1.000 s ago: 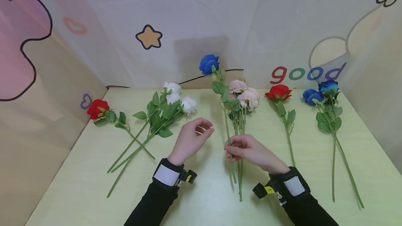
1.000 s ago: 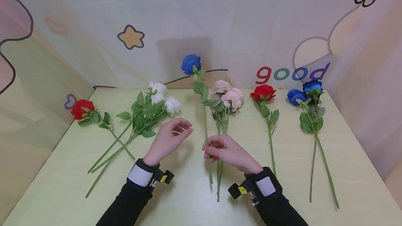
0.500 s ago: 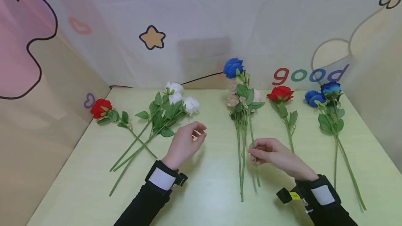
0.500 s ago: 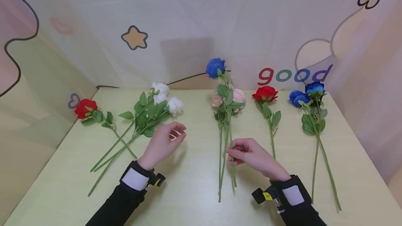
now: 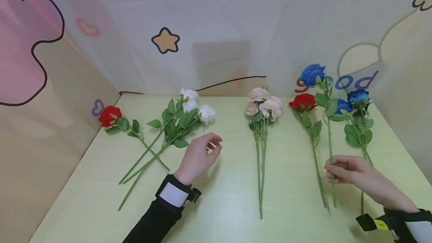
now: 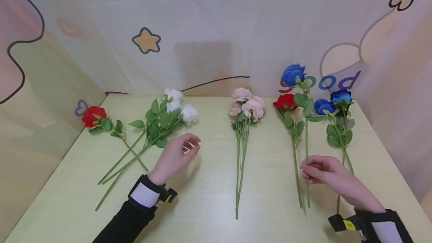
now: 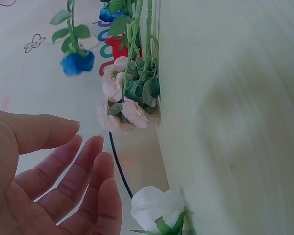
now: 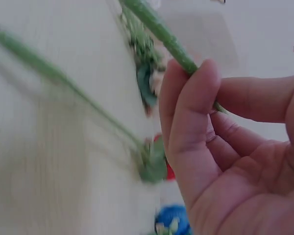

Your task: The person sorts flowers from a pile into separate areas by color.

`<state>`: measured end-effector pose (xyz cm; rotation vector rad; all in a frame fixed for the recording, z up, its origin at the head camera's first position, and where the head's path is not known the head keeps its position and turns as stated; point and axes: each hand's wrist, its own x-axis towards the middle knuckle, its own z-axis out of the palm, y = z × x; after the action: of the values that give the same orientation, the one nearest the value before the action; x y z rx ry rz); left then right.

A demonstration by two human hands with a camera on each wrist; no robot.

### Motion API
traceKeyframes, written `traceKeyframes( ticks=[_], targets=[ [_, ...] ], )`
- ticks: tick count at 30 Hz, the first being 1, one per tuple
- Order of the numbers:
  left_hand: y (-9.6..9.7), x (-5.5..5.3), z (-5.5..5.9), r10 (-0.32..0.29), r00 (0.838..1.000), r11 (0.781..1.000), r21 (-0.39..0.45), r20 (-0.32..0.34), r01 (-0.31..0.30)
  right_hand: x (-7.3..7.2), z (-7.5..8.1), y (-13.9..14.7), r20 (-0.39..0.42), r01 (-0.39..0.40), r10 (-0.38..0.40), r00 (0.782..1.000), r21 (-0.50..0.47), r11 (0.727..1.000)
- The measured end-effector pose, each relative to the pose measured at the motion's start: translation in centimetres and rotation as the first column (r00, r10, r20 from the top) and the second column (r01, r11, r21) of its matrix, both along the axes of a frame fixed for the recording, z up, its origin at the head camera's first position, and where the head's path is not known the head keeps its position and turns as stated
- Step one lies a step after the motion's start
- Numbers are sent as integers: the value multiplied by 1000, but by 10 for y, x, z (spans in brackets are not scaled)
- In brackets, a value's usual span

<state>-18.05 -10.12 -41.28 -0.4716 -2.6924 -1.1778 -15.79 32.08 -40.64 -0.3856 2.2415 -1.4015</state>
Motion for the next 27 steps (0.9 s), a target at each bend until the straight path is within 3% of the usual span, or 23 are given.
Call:
traceKeyframes(
  ticks=[3, 7, 10, 16, 27],
  targets=[
    [0, 0, 0, -1, 1000, 1000, -2, -2, 1, 2, 1, 23, -4, 85, -86, 996, 107, 991],
    [1, 1, 0, -5, 1000, 1000, -4, -5, 5, 6, 1, 44, -38, 185, -182, 983, 261, 947],
    [2, 1, -1, -8, 1000, 1000, -7, -2, 8, 5, 1, 55, -15, 211, -219, 976, 343, 915],
    [1, 1, -2, -10, 1000, 1000, -18, -9, 10, 2, -6, 68, 98, 203, -262, 960, 398, 895],
    [3, 4, -3, -8, 1000, 1000, -14, -1, 8, -1, -21, 72, 105, 124, -199, 974, 488, 864]
  ],
)
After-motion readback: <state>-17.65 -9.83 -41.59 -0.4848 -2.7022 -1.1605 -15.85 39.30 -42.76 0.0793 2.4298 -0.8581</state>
